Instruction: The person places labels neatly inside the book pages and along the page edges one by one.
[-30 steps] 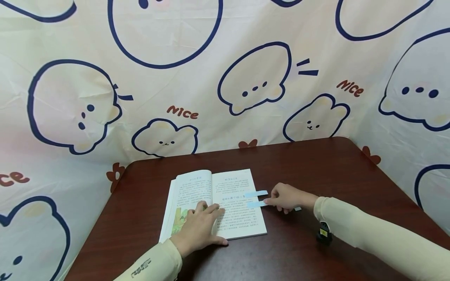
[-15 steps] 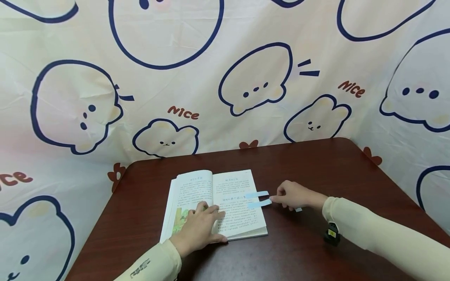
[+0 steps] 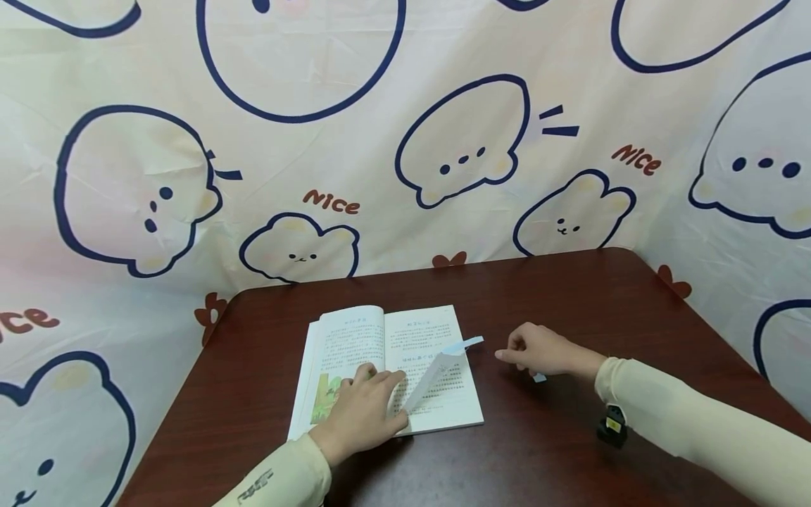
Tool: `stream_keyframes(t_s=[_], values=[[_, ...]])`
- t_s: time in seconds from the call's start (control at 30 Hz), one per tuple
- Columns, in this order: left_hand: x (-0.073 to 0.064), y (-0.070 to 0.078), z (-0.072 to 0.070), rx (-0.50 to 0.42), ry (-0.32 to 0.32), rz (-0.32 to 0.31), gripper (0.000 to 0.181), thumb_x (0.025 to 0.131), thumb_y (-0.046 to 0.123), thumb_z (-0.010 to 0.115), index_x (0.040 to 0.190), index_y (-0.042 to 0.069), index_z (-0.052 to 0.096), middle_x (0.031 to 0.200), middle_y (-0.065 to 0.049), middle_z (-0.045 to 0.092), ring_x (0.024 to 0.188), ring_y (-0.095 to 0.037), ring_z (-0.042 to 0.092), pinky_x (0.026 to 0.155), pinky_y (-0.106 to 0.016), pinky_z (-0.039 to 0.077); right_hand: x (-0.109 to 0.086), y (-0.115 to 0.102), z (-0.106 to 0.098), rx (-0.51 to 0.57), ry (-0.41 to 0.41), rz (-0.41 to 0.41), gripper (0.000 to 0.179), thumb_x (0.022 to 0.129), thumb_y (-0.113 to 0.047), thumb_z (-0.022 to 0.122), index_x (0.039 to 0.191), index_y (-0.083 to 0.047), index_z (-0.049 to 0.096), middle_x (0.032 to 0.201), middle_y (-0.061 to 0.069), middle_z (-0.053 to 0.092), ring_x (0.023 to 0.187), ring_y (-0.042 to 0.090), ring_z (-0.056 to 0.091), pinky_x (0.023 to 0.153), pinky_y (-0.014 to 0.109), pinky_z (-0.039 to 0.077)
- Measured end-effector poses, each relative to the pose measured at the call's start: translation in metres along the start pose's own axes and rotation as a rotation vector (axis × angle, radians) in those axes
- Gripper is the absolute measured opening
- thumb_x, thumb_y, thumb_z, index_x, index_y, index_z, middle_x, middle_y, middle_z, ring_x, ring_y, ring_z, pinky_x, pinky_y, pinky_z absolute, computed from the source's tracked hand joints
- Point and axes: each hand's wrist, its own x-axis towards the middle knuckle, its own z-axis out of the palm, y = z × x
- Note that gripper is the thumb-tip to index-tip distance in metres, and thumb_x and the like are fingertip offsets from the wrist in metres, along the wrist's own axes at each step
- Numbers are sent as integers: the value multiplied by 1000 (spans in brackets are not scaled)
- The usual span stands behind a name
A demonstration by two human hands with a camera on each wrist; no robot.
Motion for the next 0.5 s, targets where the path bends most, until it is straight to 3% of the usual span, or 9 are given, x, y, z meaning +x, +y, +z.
stream_keyframes(t_s=[0.13,0.27,0.4,0.5], values=[[2,2,2,-18,3,-59,54,92,51,67,133,16,64,124,-4,73,120,-32,54,77,-51,44,-2,-1,-1,-12,-7,-11,36,99,-35,65,78,-6,66,63,6,62,52,13,54,51,31,46],[4,2,3,-62,2,-99,65,90,57,67,138,15,59,123,-6,73,123,-35,54,78,-53,45,-5,-2,-2,-29,-4,-4,36,98,-37,65,78,-7,66,62,5,61,51,12,53,51,30,44],[3,-1,2,-111,20,-87,74,89,51,71,147,11,49,121,-9,74,122,-38,55,79,-58,47,-7,-1,-3,-38,-6,1,36,98,-37,65,79,-7,66,61,5,61,50,12,52,50,29,43],[1,-3,1,-156,68,-65,88,89,37,76,159,12,29,121,-14,72,116,-39,60,81,-59,50,-8,-1,-3,-37,-15,13,36,98,-38,65,79,-7,66,61,4,61,50,12,51,50,28,42]])
